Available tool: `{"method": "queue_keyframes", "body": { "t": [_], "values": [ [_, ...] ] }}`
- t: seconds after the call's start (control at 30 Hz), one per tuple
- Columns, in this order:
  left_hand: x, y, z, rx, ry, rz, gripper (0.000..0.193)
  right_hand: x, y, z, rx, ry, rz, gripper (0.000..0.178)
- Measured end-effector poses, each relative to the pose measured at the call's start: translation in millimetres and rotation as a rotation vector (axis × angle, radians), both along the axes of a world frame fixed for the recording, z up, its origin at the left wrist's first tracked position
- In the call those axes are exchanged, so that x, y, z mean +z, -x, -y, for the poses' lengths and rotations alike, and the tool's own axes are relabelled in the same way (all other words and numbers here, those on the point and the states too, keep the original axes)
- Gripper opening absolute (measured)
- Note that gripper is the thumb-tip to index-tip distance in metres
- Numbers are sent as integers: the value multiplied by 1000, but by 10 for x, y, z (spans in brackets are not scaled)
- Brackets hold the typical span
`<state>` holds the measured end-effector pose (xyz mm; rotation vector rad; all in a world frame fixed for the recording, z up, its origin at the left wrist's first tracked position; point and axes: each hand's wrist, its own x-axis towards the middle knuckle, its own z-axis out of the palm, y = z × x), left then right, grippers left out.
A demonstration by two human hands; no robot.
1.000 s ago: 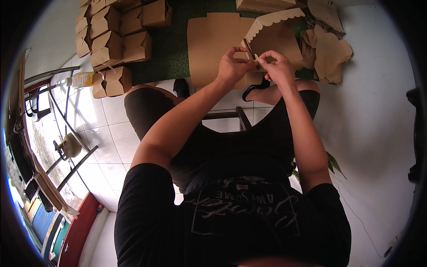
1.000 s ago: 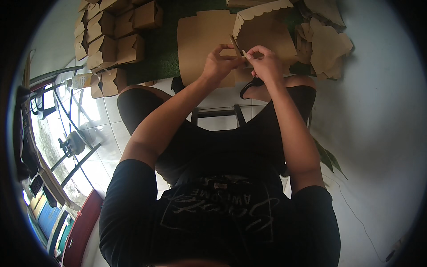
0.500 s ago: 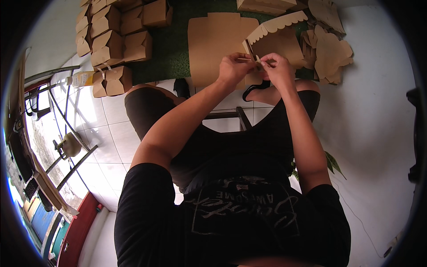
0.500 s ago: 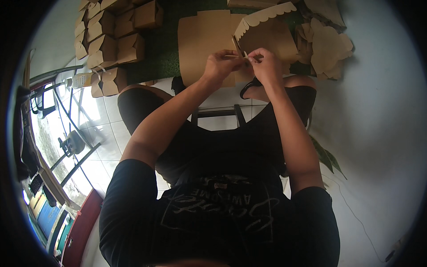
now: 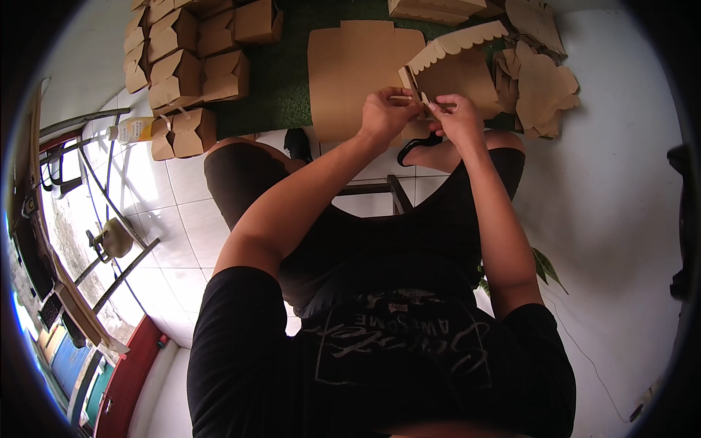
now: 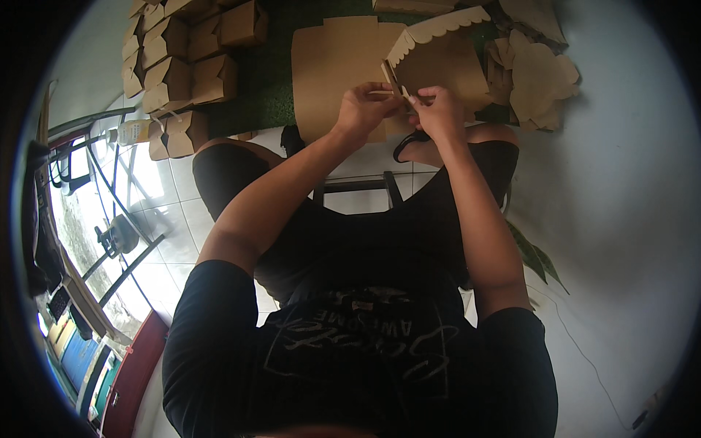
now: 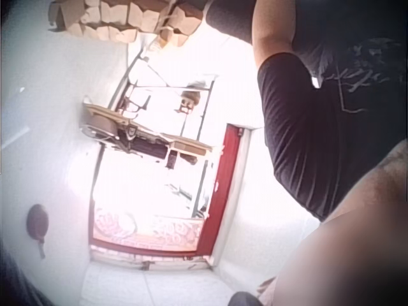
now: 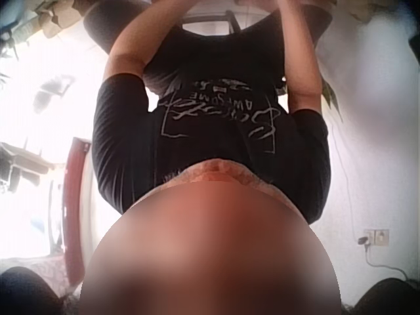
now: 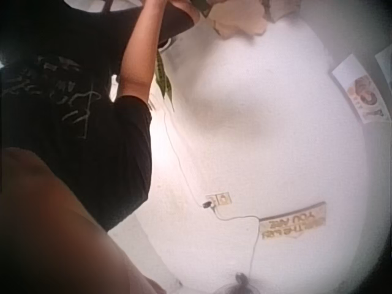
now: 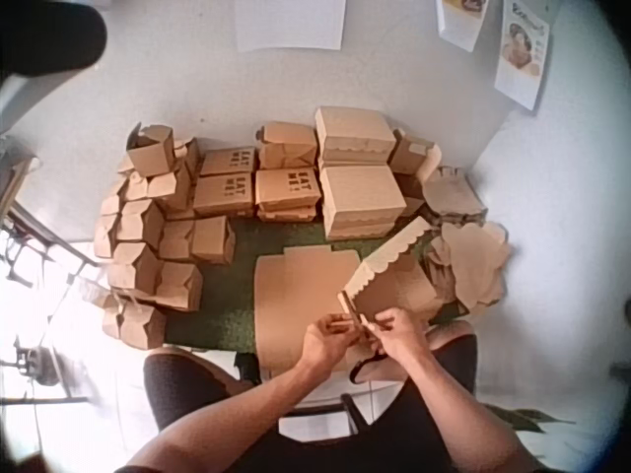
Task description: The person assembles a flat cardboard takeout box by folding the sides and tucking the tabs into slots to form a rectangular container. The finished box is then placed on a stack of completed boxes.
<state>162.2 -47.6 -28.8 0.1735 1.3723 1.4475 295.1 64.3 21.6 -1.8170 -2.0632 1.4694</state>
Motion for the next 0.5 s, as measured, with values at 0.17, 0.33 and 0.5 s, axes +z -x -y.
{"method": "queue_keyframes", "body": {
  "t": [0.17,0.33,0.5],
  "values": [
    [-54,-25,-3,-6,-34,23,36,-101,-74,-47,121,64,31,34],
    [-29,-20,10,-22,-30,20,35,-5,-81,-59,109,203,-56,34],
    [12,-7,24,-12,-36,12,29,121,-46,-137,65,327,-105,36]
  ]
}}
